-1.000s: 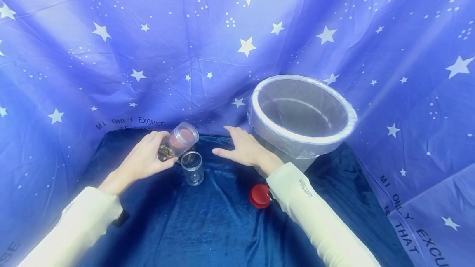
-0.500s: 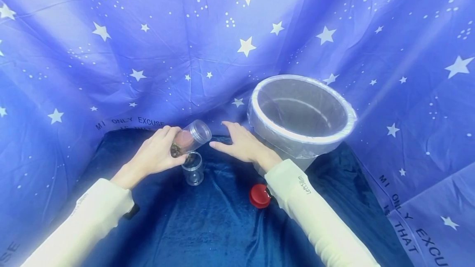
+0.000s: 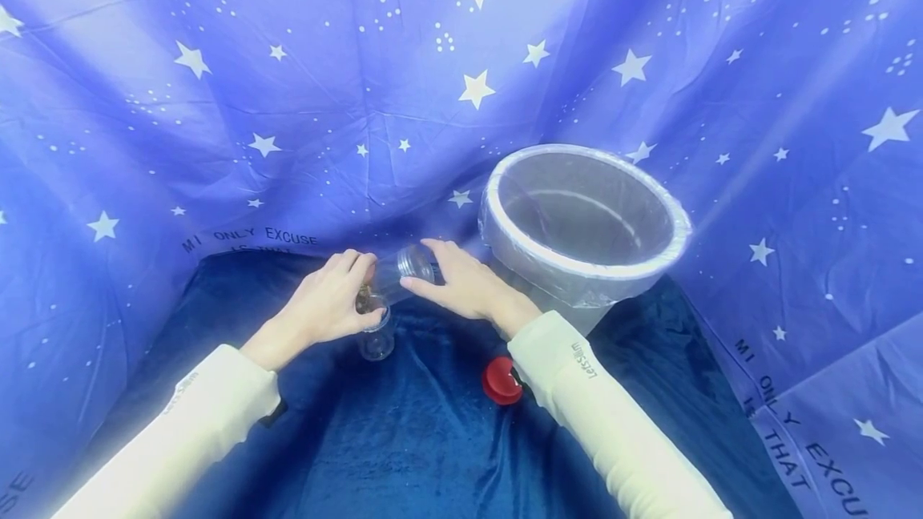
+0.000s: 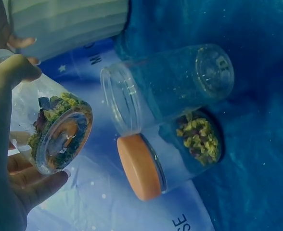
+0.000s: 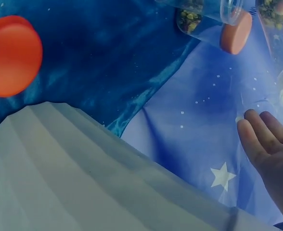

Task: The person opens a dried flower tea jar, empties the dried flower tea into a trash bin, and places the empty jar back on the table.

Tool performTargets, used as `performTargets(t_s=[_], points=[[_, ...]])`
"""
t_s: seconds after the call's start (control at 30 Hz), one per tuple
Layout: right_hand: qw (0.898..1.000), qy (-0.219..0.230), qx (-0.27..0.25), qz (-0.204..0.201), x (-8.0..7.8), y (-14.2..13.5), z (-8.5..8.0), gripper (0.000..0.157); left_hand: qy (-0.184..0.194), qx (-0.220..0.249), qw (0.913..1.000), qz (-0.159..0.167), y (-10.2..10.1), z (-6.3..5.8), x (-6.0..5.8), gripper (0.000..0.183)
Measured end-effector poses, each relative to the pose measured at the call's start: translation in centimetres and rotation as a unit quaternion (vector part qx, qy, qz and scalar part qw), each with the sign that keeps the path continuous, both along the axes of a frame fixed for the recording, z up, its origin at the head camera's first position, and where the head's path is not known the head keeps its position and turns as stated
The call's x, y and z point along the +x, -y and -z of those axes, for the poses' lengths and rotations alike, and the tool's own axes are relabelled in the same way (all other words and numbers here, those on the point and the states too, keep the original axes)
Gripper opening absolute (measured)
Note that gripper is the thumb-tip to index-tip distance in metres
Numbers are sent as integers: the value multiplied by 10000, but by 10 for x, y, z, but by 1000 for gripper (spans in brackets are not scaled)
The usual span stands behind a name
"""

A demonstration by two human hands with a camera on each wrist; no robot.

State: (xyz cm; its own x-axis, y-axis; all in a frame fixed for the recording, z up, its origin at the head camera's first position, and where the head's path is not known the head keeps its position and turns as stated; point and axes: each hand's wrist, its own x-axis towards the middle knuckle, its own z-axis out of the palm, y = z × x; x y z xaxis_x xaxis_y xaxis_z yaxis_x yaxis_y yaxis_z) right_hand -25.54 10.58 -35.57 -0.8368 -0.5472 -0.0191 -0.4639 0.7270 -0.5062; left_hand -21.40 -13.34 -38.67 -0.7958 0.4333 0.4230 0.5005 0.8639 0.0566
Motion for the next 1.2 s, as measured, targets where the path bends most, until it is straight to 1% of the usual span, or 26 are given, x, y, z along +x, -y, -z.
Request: performTargets(t_s=[0.13,0.23,0.33,0.47,0.6,0.73,0.9,1.03,1.1,1.2], points=[[9996,-273,72,-69,3,4,4,79,-38,-167,9998,91,-8,3,2,68],[9990,-429,-50,-73,6,9,7,74,-11,-293,9995,126,-15,4,5,68],[9981,-573,-224,-11,8,12,10,66,-83,-428,9990,53,-22,5,8,69],[9975,-596,-358,127,9,13,13,58,-238,-565,9981,-106,-26,6,11,70],[9975,-481,-427,287,10,12,15,55,-418,-716,9964,-164,-29,7,12,70],[9971,-312,-516,461,11,12,17,53,-762,-893,9928,-218,-33,10,15,71],[9959,-83,-516,744,12,10,16,53,-1395,-1018,9845,-317,-40,15,21,72],[9953,-14,-446,865,12,8,16,55,-1734,-1134,9771,-488,-47,17,26,72],[9945,155,-482,920,12,7,16,56,-1831,-1222,9736,-600,-50,19,29,72],[9912,543,-587,1051,13,6,16,56,-1892,-1298,9706,-731,-54,22,32,72]])
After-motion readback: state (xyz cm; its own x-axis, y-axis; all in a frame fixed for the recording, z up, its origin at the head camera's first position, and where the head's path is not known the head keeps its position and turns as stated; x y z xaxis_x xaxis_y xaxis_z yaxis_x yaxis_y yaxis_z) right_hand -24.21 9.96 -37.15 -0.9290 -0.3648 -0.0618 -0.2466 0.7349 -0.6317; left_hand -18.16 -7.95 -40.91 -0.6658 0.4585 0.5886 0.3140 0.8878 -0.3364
